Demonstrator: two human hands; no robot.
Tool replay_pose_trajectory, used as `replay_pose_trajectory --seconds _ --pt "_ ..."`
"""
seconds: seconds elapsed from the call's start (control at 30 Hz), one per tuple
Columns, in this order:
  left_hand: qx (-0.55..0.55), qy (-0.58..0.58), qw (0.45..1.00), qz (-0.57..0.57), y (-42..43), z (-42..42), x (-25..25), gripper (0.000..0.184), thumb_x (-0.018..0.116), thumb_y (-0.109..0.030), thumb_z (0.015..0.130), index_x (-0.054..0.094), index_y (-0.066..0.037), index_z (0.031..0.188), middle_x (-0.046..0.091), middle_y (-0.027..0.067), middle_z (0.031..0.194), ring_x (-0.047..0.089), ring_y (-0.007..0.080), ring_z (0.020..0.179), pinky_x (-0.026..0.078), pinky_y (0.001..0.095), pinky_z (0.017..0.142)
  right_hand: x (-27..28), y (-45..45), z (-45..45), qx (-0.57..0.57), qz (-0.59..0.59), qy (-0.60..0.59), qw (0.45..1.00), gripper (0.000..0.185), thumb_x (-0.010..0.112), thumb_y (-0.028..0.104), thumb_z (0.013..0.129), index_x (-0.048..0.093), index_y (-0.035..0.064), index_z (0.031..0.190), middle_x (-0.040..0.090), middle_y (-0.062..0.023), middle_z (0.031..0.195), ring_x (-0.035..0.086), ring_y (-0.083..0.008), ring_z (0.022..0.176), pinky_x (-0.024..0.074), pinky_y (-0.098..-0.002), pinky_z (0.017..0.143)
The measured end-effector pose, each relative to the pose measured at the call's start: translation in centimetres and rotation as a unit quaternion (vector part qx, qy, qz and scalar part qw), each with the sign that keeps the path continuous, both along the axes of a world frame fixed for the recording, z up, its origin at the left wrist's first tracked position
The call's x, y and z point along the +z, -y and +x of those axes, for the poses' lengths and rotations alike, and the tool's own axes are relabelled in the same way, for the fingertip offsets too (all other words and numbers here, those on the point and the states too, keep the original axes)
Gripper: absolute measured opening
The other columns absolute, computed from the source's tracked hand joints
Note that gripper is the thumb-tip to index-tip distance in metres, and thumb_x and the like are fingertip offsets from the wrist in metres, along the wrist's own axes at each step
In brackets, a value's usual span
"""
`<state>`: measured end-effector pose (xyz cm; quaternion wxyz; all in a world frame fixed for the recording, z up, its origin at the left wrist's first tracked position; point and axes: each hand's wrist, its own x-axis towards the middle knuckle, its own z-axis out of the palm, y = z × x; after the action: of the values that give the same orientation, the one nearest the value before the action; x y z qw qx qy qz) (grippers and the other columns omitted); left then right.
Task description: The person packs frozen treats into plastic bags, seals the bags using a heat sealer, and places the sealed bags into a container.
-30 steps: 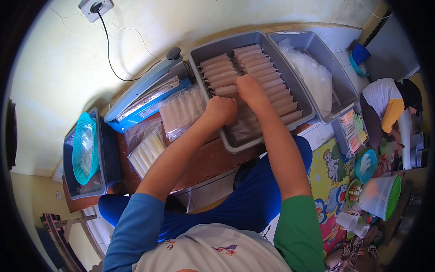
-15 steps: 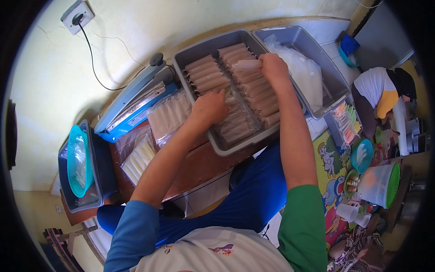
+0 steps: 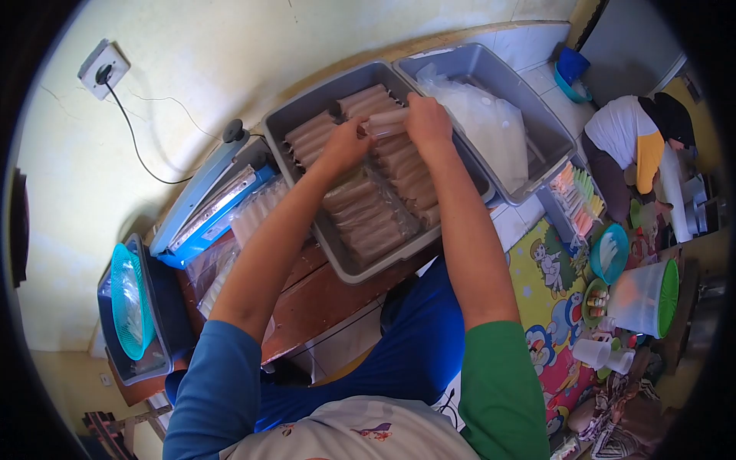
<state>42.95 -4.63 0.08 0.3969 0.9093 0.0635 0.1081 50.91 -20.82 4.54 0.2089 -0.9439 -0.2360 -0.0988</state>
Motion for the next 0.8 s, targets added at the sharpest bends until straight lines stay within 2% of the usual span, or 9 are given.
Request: replay_pose_trajectory --seconds 0.13,0.23,0.33,0.4,0.5,0.53,0.6,0.73,0.8 --pt "0.029 0.004 0.999 -0.015 -0.4 -0.4 0.4 0.045 0.067 -0.015 0.080 0.056 0.003 0.120 0.068 0.0188 0.094 0.066 0.0305 0.090 0.050 0.0362 0.082 0.0 -0.9 -0.2 -0.009 0.037 -0.020 0.999 0.040 0.073 0.008 0.072 0.062 0.0061 0.110 0.064 -0.0224 0.102 0.061 -0.0376 0.097 0.0493 -0.0441 0.084" --pt "-0.013 0.024 0.999 0.040 -1.6 -1.5 1.6 0.031 0.066 -0.013 0.079 0.064 0.000 0.106 0.069 0.0174 0.088 0.066 0.0309 0.087 0.050 0.0371 0.080 0.9 -1.4 -1.0 -0.027 0.048 0.034 0.998 0.039 0.071 0.007 0.074 0.061 0.0065 0.111 0.063 -0.0230 0.105 0.061 -0.0373 0.097 0.0494 -0.0437 0.083" --pt "-0.040 0.000 0.989 0.141 -2.5 -3.9 4.1 0.017 0.065 -0.013 0.076 0.069 -0.005 0.091 0.069 0.0160 0.085 0.066 0.0321 0.084 0.051 0.0389 0.077 1.7 -1.5 -2.2 0.067 0.048 0.101 0.991 0.021 0.065 0.010 0.076 0.063 0.0006 0.095 0.066 -0.0220 0.090 0.064 -0.0397 0.085 0.0520 -0.0447 0.077" --pt "-0.040 -0.027 0.979 0.198 -3.4 -5.0 4.4 0.013 0.064 -0.013 0.075 0.071 -0.007 0.084 0.069 0.0154 0.084 0.065 0.0328 0.082 0.051 0.0399 0.076 1.7 -2.0 -3.0 0.206 0.087 -0.078 0.972 0.017 0.066 0.010 0.074 0.068 -0.0002 0.088 0.067 -0.0212 0.082 0.064 -0.0378 0.080 0.0524 -0.0425 0.075" --pt "-0.086 -0.072 0.957 0.269 -4.7 -5.9 3.6 0.013 0.063 -0.014 0.072 0.071 -0.009 0.082 0.068 0.0146 0.084 0.065 0.0326 0.082 0.052 0.0407 0.075 -0.8 -3.5 -3.9 0.216 0.050 -0.167 0.961 0.011 0.066 0.007 0.078 0.067 -0.0041 0.079 0.065 -0.0181 0.067 0.066 -0.0280 0.064 0.0522 -0.0382 0.061" --pt "-0.095 -0.083 0.946 0.297 -4.8 -6.2 3.5 0.014 0.063 -0.014 0.072 0.072 -0.010 0.082 0.068 0.0142 0.083 0.065 0.0323 0.081 0.052 0.0406 0.076 -1.3 -4.0 -4.2 0.218 0.051 -0.166 0.960 0.011 0.066 0.007 0.078 0.067 -0.0041 0.079 0.065 -0.0181 0.067 0.066 -0.0280 0.064 0.0522 -0.0382 0.061" --pt "-0.101 -0.094 0.935 0.326 -5.0 -6.7 3.3 0.014 0.063 -0.014 0.072 0.072 -0.011 0.083 0.068 0.0138 0.083 0.066 0.0319 0.081 0.053 0.0406 0.076 -1.7 -5.4 -4.9 0.148 -0.070 -0.292 0.942 0.015 0.068 0.008 0.074 0.069 -0.0037 0.083 0.068 -0.0215 0.080 0.067 -0.0321 0.084 0.0527 -0.0431 0.075" --pt "-0.092 -0.130 0.931 0.329 -4.3 -6.8 3.4 0.015 0.065 -0.015 0.071 0.073 -0.015 0.083 0.069 0.0127 0.083 0.066 0.0312 0.082 0.053 0.0405 0.075 -1.7 -6.3 -6.0 0.149 -0.128 -0.292 0.936 0.015 0.065 0.007 0.077 0.069 -0.0042 0.086 0.067 -0.0241 0.086 0.067 -0.0325 0.090 0.0527 -0.0443 0.077" --pt "-0.089 -0.147 0.931 0.321 -4.3 -6.8 3.3 0.015 0.065 -0.015 0.071 0.073 -0.016 0.083 0.069 0.0123 0.084 0.067 0.0310 0.083 0.053 0.0404 0.075 -2.7 -6.8 -6.1 0.153 -0.169 -0.218 0.949 0.017 0.059 0.006 0.079 0.069 -0.0030 0.089 0.067 -0.0243 0.092 0.066 -0.0343 0.092 0.0527 -0.0452 0.077"
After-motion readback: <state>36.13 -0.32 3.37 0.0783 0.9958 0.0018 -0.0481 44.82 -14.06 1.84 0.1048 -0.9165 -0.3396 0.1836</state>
